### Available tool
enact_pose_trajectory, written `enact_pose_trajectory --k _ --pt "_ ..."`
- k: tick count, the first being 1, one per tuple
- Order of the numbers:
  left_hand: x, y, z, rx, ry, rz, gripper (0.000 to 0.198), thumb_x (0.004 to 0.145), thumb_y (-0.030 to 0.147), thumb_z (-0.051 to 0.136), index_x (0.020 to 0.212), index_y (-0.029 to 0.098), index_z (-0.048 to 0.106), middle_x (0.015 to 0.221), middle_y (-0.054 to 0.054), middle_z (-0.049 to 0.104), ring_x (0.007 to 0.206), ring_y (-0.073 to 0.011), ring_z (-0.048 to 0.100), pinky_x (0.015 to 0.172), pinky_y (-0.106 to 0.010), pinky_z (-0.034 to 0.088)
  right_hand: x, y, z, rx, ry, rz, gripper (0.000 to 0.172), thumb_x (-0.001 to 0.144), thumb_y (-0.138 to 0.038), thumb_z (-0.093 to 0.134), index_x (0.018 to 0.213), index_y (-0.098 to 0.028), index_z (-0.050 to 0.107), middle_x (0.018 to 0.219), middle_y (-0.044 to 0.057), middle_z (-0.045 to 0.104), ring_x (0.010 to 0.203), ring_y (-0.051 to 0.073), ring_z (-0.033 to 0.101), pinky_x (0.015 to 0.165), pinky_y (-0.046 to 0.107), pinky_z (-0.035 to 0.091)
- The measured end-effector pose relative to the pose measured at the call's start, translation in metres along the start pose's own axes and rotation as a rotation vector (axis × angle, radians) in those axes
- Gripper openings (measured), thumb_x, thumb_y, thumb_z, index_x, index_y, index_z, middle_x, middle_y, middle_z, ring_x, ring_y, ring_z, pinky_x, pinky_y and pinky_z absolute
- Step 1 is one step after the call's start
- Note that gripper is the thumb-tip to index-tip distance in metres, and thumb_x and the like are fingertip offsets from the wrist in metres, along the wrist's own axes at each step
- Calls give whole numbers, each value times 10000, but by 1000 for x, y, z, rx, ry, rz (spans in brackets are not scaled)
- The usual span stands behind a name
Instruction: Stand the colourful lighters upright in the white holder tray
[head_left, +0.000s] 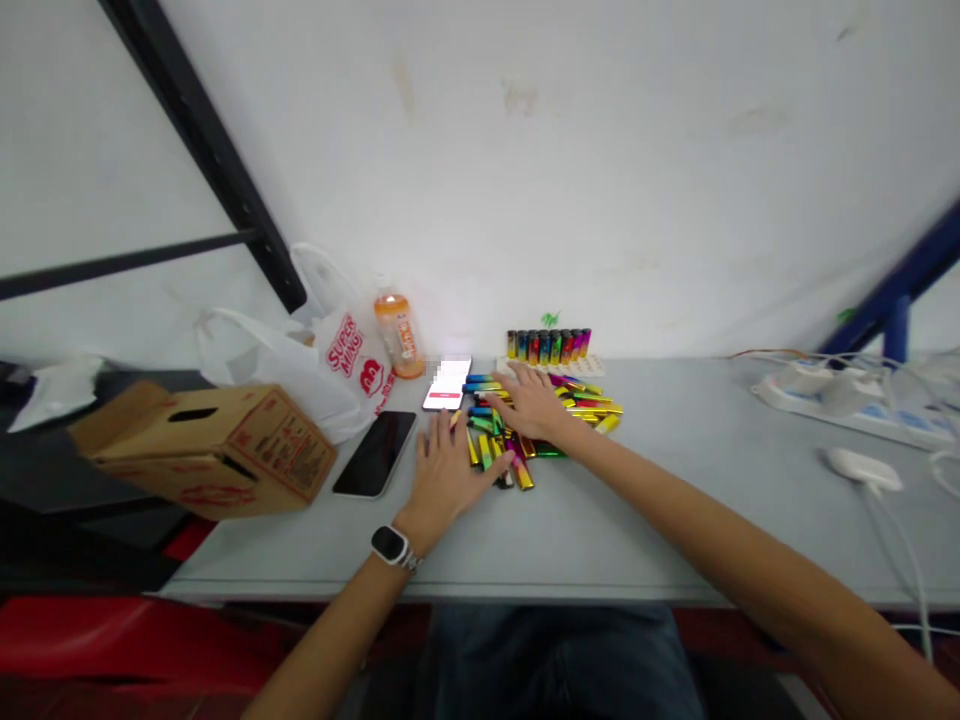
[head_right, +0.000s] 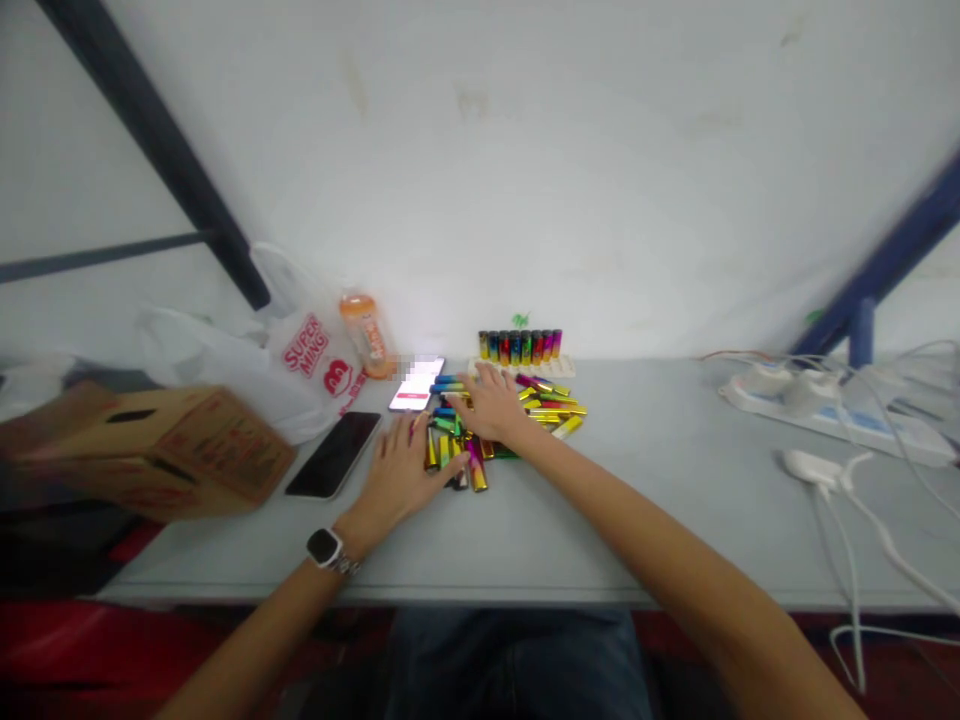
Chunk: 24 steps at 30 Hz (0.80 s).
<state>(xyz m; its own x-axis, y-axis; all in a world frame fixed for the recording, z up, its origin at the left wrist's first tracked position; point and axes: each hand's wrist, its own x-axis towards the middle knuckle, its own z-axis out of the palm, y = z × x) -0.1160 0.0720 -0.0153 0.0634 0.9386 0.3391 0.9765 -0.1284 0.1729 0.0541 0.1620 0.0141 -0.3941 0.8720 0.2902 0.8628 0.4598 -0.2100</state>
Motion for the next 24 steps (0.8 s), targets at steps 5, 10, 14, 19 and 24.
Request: enact_pose_trajectory --k 5,10,14,19,24 --pt "-3 7 9 -45 -18 42 1034 768 809 481 1490 84 331 1552 -269 353 1450 -406 328 1169 -570 274 42 -18 20 22 -162 -94 556 1010 -531 337 1480 -262 461 1521 137 453 1410 314 383 1142 541 223" --pt "10 14 21 -142 14 106 1125 714 843 524 1509 83 287 1572 -280 300 1471 -410 285 1163 -545 304 30 1 16 15 -128 -153 480 1023 -441 352 1451 -277 497 1417 110 552 1328 263 472 1118 476 275" --pt "21 25 30 -176 22 117 1121 702 849 533 1471 57 339 1551 -298 314 1472 -439 259 1164 -562 298 11 19 6 19 -122 -134 486 1030 -436 336 1458 -265 490 1448 98 529 1338 253 454 1119 440 276" --pt "32 42 37 -210 20 160 1020 748 792 551 1446 73 361 1535 -278 342 1458 -418 289 1161 -555 311 -3 36 -2 30 -75 -28 470 1016 -422 373 1431 -254 516 1438 89 547 1317 270 464 1097 457 299" --pt "39 55 38 -226 54 212 900 787 729 564 1411 104 393 1480 -257 407 1414 -392 361 1131 -550 352 -16 57 -15 53 -7 70 416 1001 -326 372 1348 -228 582 1372 96 590 1261 265 496 1050 463 348"
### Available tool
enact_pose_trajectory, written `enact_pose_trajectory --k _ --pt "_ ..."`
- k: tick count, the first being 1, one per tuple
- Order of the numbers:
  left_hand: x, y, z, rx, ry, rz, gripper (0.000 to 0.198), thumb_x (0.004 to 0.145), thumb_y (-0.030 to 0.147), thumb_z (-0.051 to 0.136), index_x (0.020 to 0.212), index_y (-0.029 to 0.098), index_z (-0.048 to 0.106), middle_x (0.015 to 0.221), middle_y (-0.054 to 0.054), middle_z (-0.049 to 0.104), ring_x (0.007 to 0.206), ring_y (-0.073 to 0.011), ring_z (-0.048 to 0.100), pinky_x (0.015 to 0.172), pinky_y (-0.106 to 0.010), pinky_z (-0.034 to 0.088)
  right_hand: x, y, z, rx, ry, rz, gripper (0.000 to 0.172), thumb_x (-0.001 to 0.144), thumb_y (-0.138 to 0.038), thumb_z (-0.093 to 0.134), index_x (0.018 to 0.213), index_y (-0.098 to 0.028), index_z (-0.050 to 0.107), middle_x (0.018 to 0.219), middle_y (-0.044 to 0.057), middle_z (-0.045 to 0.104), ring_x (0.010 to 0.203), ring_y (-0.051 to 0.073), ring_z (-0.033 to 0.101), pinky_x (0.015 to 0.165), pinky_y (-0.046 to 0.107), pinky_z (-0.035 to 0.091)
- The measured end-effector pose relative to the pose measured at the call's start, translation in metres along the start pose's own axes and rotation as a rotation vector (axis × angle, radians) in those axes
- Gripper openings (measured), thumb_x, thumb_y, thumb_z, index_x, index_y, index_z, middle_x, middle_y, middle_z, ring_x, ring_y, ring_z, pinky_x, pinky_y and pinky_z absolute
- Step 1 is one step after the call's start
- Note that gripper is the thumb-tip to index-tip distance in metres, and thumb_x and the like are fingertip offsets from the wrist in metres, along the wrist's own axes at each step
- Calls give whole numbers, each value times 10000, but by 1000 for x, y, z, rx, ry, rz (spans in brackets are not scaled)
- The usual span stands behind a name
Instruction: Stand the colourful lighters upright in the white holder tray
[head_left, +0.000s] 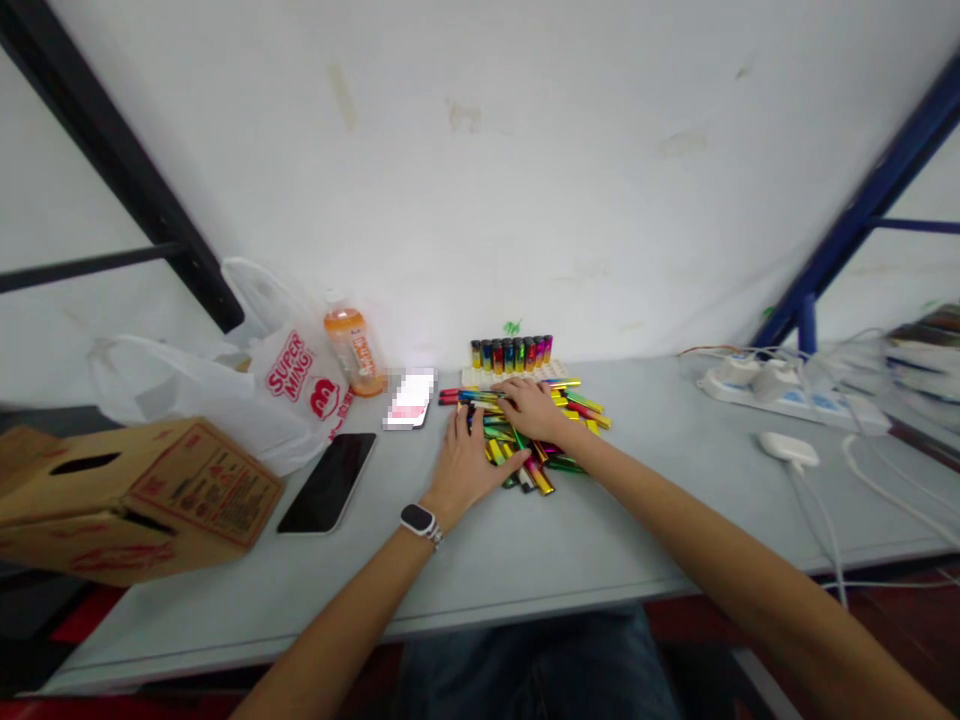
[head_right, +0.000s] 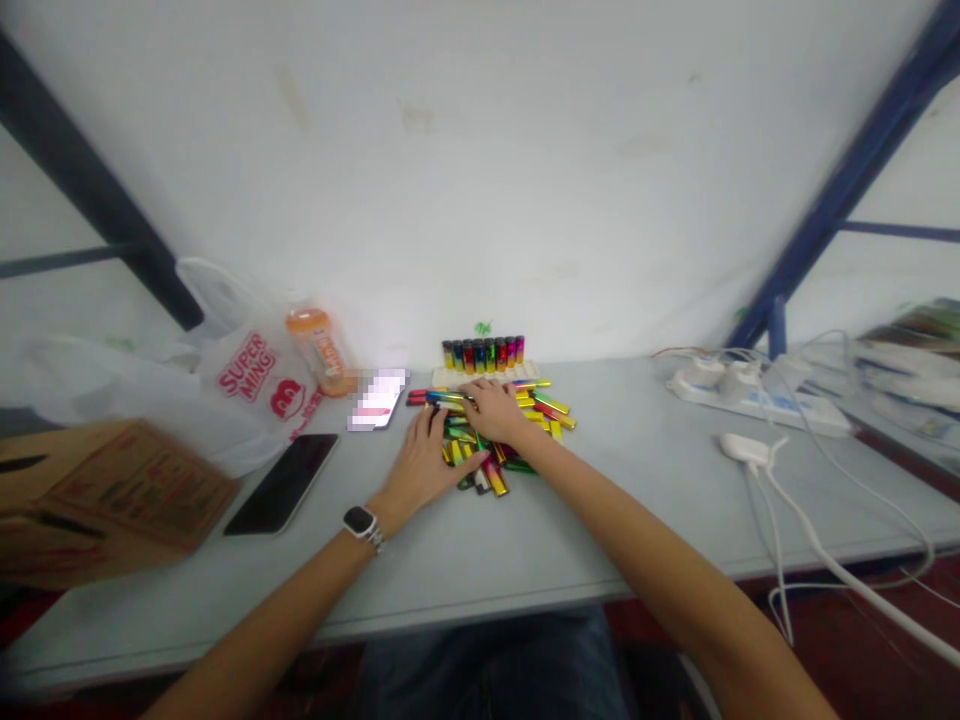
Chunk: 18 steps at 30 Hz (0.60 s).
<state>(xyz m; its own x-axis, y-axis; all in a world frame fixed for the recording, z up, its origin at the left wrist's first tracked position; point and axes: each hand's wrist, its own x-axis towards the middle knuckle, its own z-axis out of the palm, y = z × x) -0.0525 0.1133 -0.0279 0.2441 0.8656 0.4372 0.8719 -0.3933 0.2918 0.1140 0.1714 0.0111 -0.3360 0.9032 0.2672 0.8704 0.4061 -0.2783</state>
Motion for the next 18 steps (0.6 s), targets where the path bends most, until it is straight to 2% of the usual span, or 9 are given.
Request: enact_pose_trajectory --k 3,5,8,10,14,18 --pt "3 6 -7 24 81 -21 785 813 676 576 1360 127 453 1418 -228 465 1350 -378 428 1118 -536 365 -4 23 -13 -68 69 102 390 952 -229 401 1253 -203 648 1282 125 627 1213 284 522 1003 457 395" --pt "7 11 -14 28 134 -15 664 844 620 571 1307 149 500 1352 -198 509 1292 -360 469 1089 -518 392 -4 39 -23 -135 55 165 376 905 -211 460 1210 -194 679 1245 145 639 1186 307 539 971 457 424" --pt "18 22 -19 9 126 50 406 910 494 526 1164 183 575 1173 -138 586 1153 -319 534 995 -483 450 1 57 -37 -216 -39 191 362 844 -211 538 1157 -204 721 1211 149 665 1142 322 576 951 456 447" --pt "29 31 -16 -22 108 95 267 941 407 489 1049 191 603 1072 -108 604 1082 -292 551 961 -464 461 9 63 -45 -256 -104 179 330 813 -222 581 1095 -213 753 1159 140 699 1116 323 600 950 449 453" --pt "53 43 -2 -139 123 102 167 935 318 505 897 196 613 981 -79 597 1005 -255 566 903 -420 485 34 66 -53 -284 -229 150 288 743 -259 681 1008 -221 786 1060 112 748 1029 296 657 876 368 490" --pt "60 42 3 -304 174 95 160 943 272 492 865 192 607 957 -67 588 973 -217 583 916 -388 500 57 68 -52 -233 -387 144 334 704 -215 712 1030 -185 778 990 90 766 873 239 690 761 290 493"
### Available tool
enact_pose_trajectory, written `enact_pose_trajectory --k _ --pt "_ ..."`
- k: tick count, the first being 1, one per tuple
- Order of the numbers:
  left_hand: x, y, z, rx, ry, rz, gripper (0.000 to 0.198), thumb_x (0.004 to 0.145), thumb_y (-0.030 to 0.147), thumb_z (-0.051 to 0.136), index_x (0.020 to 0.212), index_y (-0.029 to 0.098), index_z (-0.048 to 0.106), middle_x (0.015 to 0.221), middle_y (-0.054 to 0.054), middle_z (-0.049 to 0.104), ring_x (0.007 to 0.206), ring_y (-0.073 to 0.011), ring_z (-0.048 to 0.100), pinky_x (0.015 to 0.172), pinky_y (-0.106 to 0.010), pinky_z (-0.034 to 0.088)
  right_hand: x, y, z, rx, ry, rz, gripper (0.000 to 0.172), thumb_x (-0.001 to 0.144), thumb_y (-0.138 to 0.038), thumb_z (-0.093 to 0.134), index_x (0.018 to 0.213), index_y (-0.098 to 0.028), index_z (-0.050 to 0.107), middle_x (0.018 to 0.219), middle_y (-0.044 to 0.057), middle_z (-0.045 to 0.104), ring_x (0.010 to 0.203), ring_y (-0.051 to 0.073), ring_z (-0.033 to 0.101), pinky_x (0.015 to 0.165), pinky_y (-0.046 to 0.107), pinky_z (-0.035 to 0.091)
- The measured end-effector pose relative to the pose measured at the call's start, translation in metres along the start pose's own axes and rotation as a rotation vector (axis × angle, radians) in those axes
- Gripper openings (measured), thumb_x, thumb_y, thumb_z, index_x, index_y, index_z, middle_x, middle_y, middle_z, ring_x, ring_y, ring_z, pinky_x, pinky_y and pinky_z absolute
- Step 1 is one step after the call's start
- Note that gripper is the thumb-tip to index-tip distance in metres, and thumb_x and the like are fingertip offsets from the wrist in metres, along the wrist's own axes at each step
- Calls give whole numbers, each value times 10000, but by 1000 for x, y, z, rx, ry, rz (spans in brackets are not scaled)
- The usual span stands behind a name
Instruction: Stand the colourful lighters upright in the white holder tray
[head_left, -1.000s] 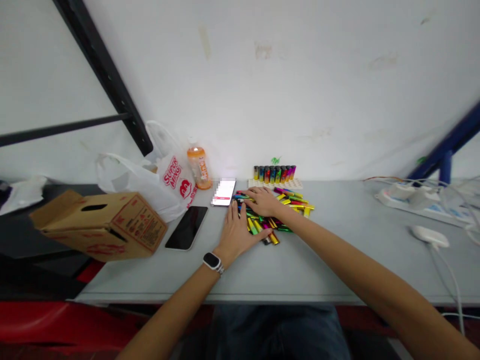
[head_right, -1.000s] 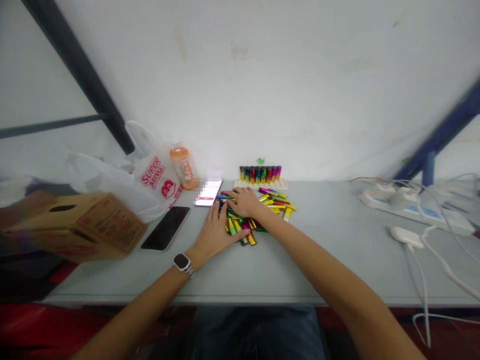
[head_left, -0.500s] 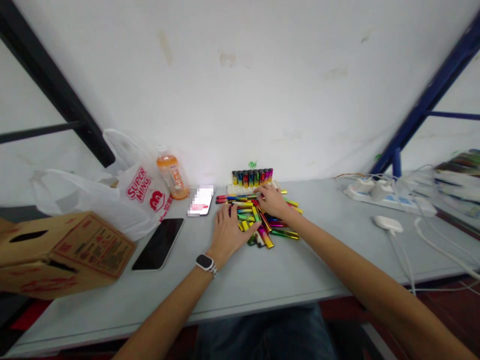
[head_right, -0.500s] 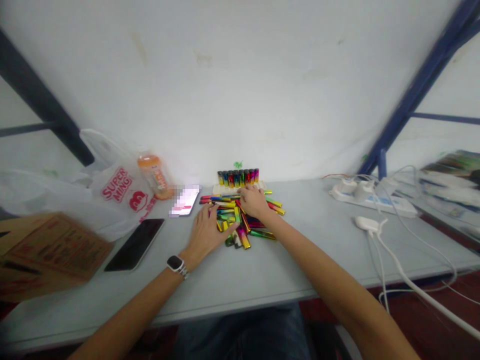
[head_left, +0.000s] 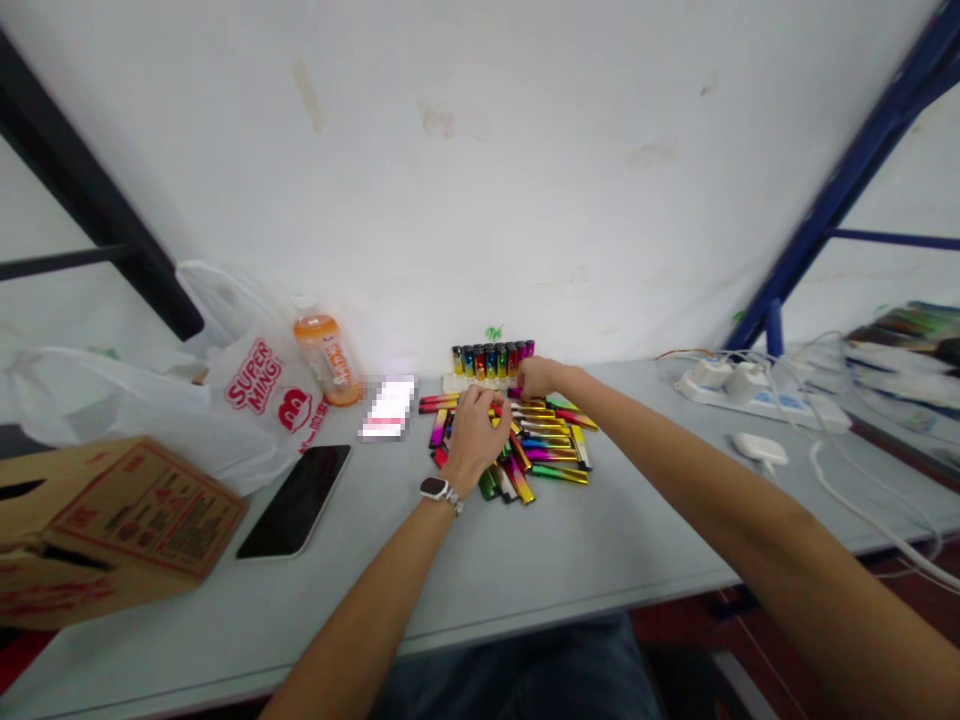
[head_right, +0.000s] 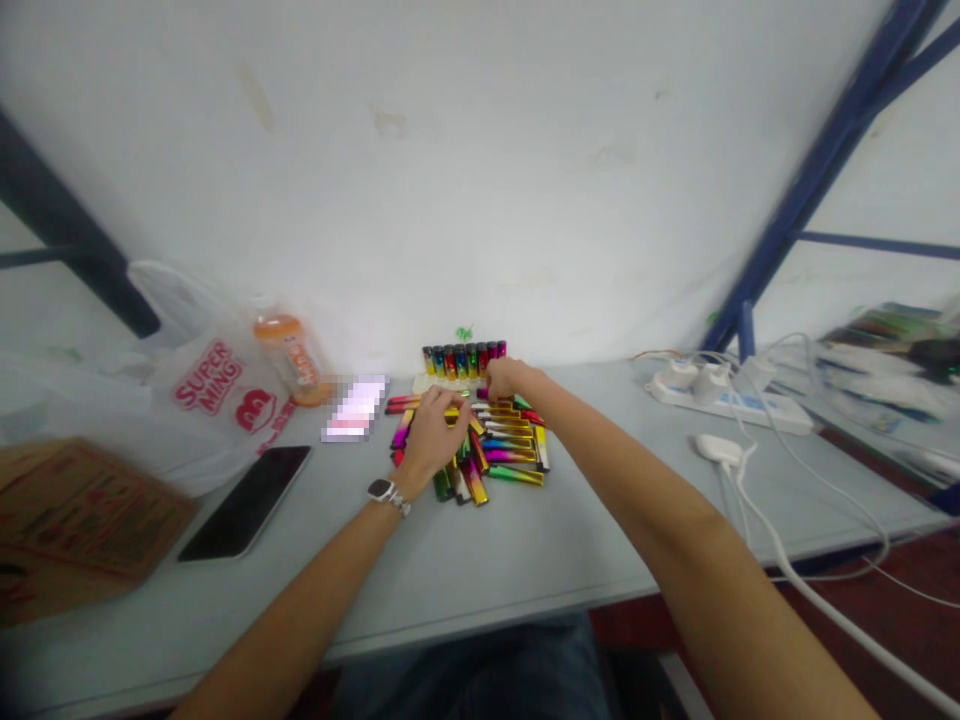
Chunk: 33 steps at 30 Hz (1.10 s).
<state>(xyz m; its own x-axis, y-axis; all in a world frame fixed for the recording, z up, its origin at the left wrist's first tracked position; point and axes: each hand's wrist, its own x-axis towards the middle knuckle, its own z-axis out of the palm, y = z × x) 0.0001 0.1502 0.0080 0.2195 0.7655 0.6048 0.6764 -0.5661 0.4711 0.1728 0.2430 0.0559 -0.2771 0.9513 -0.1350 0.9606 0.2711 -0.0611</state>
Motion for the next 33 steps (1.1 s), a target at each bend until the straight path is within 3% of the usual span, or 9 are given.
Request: enact_pose_trajectory --k 2,4,8,12,15,19,23,28,33 --pt "-3 -4 -4 -71 22 -15 152 945 268 490 879 193 604 965 -64 591 982 -207 592 926 -378 505 2 -1 -1 22 27 -75 291 724 -174 687 1001 -156 775 964 91 765 846 217 679 754 272 476" --pt "-7 -7 -8 -162 57 -70 137 944 287 503 922 193 600 993 -66 600 969 -195 606 887 -358 526 -5 -5 3 107 154 -164 237 759 -181 669 972 -135 763 943 92 755 832 200 657 746 264 460" --pt "-10 -9 -8 -384 167 -251 295 916 404 582 1105 178 560 1098 -95 629 948 -184 634 799 -319 543 -44 -22 25 649 401 -279 221 828 -313 642 926 -124 698 777 40 689 710 153 594 662 245 442" --pt "-10 0 -3 -481 23 -200 314 930 456 558 1071 178 596 1051 -87 683 954 -202 653 849 -333 512 -80 -46 53 1039 498 -344 200 830 -345 621 816 -148 655 698 -3 622 636 128 520 615 241 413" --pt "-11 4 -6 -457 -56 -141 298 966 461 486 950 191 611 915 -53 692 855 -192 647 804 -314 486 -92 -59 64 1098 527 -329 191 832 -337 618 815 -155 675 697 -7 621 632 129 508 610 247 398" --pt "-12 2 -15 -437 1 -193 330 992 467 411 839 204 538 716 6 591 675 -150 567 662 -259 424 -99 -56 66 1098 597 -235 257 854 -355 609 979 -152 704 637 -11 609 578 128 501 576 250 379" --pt "-12 5 -23 -395 42 -179 350 984 460 422 766 196 496 684 21 535 660 -130 510 636 -243 374 -101 -47 68 1167 681 -145 254 864 -393 589 840 -152 668 601 -3 582 550 132 502 543 254 379" --pt "-16 19 -17 -350 -12 -183 458 938 500 459 601 192 420 546 45 425 533 -103 372 541 -256 271 -99 -50 73 1181 676 -154 241 864 -395 577 844 -165 644 619 -6 574 551 137 513 550 261 406" --pt "-19 20 -9 -327 -63 -165 418 901 431 465 561 189 439 517 37 453 507 -104 374 524 -264 239 -95 -57 80 1126 653 -192 207 862 -368 575 847 -180 661 598 -11 566 603 159 559 615 276 455"
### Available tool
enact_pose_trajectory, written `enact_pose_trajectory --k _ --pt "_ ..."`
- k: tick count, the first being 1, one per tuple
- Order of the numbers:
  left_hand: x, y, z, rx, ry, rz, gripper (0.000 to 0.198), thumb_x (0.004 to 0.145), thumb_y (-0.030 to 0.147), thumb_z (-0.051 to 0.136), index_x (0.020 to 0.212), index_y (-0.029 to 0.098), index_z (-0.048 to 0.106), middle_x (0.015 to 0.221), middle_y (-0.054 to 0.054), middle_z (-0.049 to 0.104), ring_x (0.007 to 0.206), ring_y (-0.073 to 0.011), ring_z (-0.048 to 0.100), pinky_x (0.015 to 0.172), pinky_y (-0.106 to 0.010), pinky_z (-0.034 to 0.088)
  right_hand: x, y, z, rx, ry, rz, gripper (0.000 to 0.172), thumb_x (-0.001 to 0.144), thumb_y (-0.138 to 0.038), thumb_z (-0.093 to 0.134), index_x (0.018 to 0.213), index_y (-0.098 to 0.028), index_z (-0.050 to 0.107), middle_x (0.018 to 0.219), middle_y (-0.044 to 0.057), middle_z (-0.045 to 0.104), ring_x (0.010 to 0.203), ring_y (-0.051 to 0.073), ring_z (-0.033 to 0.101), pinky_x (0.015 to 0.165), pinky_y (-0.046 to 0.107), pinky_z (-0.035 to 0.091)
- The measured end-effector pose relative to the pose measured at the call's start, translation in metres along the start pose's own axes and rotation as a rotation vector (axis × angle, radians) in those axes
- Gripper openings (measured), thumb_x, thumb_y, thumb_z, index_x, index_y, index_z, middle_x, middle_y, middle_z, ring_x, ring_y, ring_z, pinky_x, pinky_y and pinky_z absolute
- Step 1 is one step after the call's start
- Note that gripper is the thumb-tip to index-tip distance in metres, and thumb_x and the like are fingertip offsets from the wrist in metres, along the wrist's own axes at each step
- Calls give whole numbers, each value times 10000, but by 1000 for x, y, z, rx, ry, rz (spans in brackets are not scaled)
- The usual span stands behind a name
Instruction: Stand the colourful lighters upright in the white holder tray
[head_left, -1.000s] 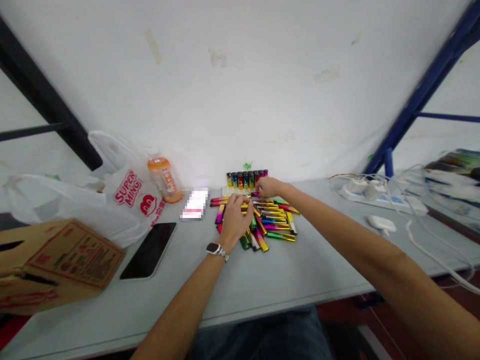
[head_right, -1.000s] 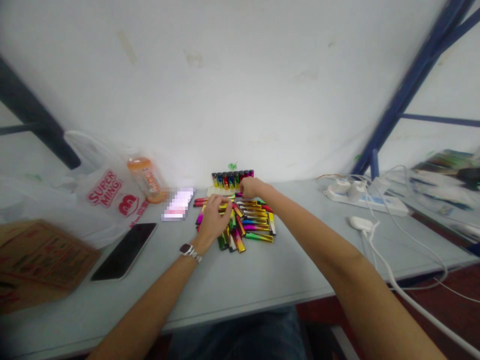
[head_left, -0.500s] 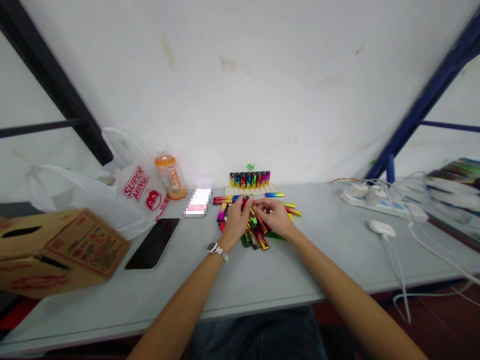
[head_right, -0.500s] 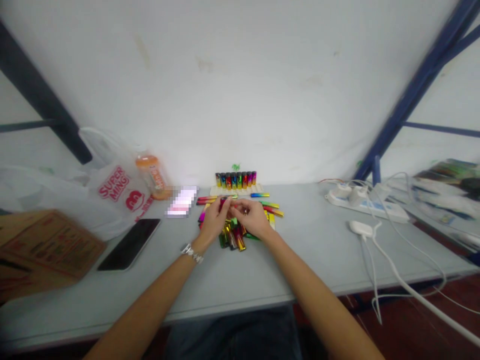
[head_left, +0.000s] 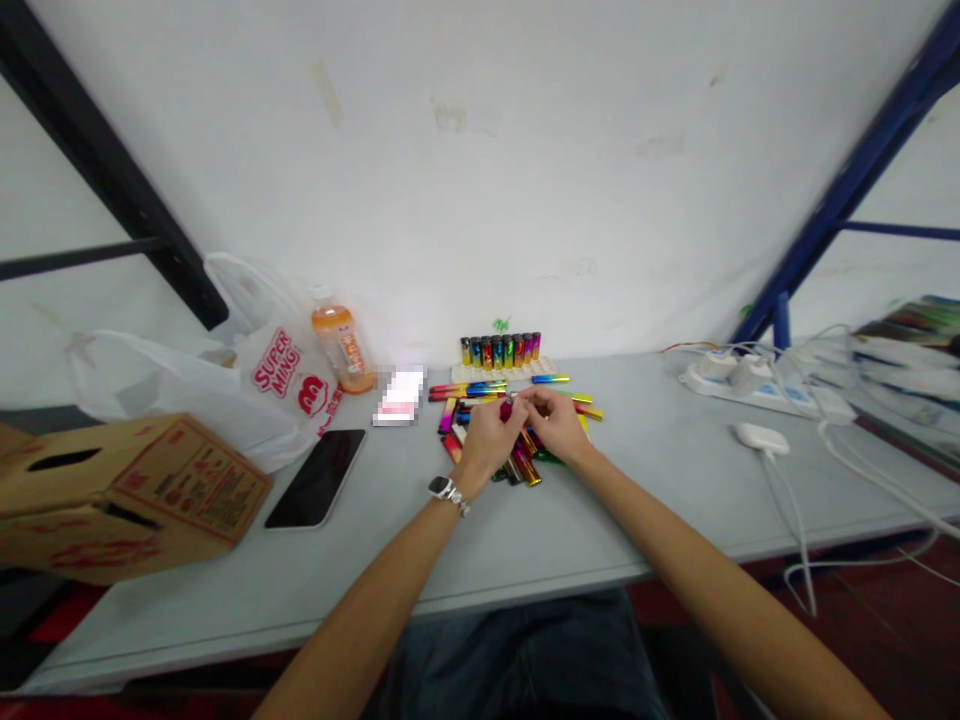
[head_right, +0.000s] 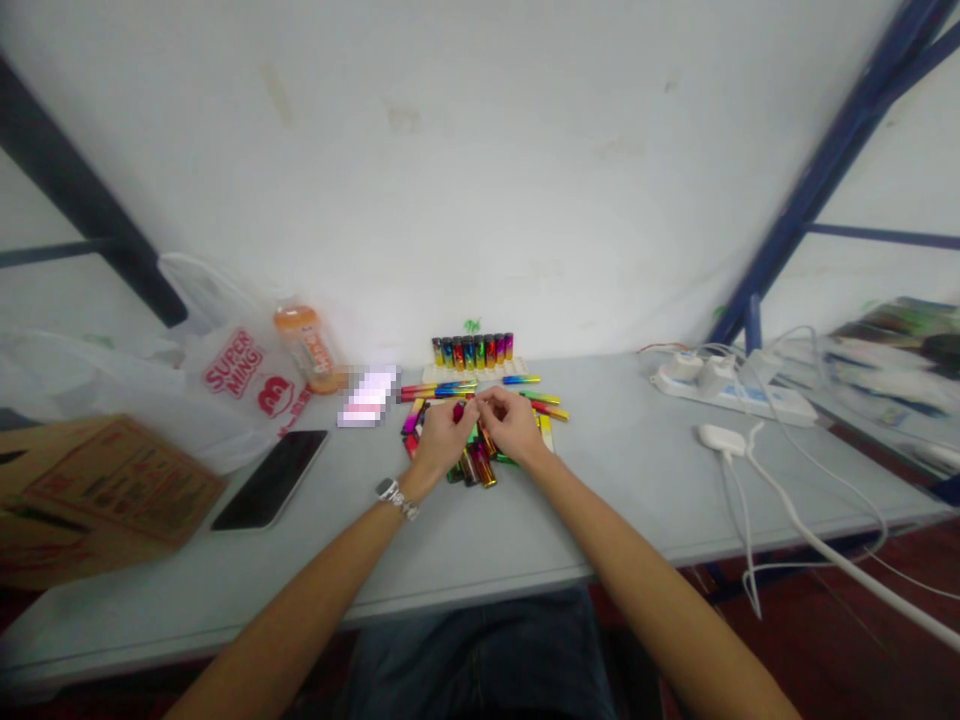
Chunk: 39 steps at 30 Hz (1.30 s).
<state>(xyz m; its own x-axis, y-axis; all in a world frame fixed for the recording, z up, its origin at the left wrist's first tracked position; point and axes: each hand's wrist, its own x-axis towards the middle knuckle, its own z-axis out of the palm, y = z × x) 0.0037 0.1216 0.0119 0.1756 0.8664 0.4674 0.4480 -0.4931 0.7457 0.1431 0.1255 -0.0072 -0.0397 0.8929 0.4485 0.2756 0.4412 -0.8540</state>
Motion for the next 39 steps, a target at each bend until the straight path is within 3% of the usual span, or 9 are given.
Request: enact_pose_trajectory --k 9,18,28,39 --pt "1 -4 2 -54 39 -66 324 847 366 485 577 188 473 523 35 473 514 -111 392 533 -259 264 0 2 1 1 -27 -8 207 866 -359 566 854 -175 660 602 -13 569 565 143 527 594 269 440" --pt "0 2 -6 -112 73 -82 480 872 534 525 555 199 394 515 53 381 515 -98 326 515 -258 246 -2 1 2 -33 -50 -4 260 894 -386 537 832 -158 645 589 -30 511 523 112 442 515 242 341" --pt "2 1 -4 -79 66 -101 365 849 376 470 533 208 398 496 41 414 499 -111 359 513 -262 253 -3 -7 3 -16 -37 21 211 849 -377 569 840 -183 652 573 -34 524 506 121 447 504 248 340" --pt "4 -5 -2 -34 63 -95 422 878 449 457 541 206 393 517 39 418 520 -113 363 540 -264 272 -2 -12 -2 8 -70 11 254 899 -418 542 861 -185 634 593 -25 541 521 123 468 514 241 355"
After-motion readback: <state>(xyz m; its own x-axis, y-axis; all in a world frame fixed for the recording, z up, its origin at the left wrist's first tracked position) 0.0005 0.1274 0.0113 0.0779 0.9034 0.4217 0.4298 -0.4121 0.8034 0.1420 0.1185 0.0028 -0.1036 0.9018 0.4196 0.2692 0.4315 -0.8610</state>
